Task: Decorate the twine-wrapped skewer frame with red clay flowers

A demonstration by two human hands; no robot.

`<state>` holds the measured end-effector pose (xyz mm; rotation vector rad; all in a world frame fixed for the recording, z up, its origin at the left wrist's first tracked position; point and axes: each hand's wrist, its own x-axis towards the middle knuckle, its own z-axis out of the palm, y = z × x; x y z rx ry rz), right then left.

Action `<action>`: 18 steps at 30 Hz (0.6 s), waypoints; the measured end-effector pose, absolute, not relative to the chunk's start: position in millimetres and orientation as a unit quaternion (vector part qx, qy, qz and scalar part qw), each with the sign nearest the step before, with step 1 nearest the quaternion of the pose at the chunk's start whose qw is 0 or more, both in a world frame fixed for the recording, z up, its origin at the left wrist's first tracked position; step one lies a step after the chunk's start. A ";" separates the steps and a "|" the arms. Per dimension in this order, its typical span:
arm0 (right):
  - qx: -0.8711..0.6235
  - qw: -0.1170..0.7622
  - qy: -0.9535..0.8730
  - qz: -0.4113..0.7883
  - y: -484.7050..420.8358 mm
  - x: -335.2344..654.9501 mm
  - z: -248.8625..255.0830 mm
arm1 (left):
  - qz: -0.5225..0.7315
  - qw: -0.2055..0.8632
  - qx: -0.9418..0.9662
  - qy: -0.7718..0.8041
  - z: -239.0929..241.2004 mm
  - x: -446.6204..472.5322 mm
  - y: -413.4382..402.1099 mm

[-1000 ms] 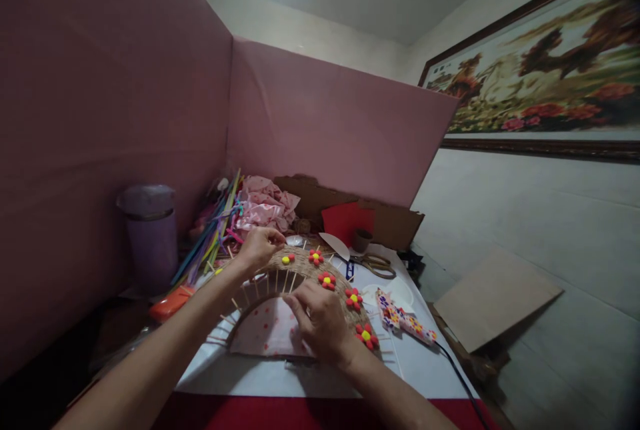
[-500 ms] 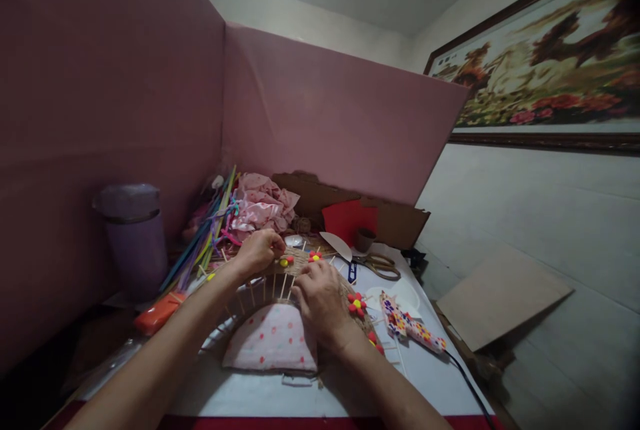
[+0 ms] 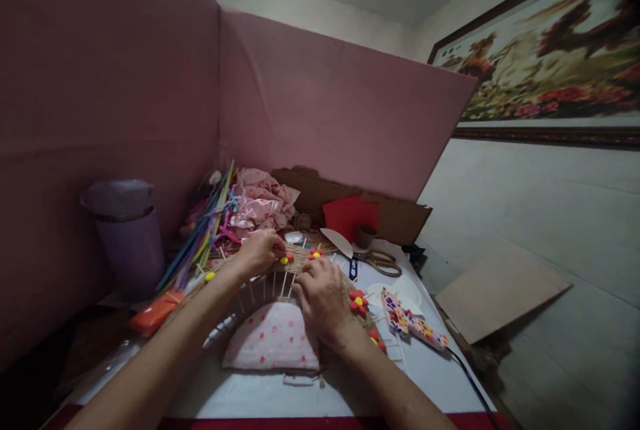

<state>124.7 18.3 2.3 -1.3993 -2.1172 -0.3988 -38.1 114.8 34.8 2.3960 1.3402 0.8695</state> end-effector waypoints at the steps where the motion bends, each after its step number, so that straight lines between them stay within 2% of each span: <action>1: -0.523 0.283 -0.791 -0.149 18.4 124.8 2.2 | 0.297 0.130 0.825 0.462 35.2 -38.3 114.4; 12: -0.527 0.280 -0.791 -0.139 17.1 124.2 4.6 | 0.269 0.112 0.842 0.454 33.2 -38.6 111.0; 18: -0.526 0.280 -0.791 -0.138 17.4 124.2 4.5 | 0.234 0.028 0.835 0.497 38.9 -38.5 104.0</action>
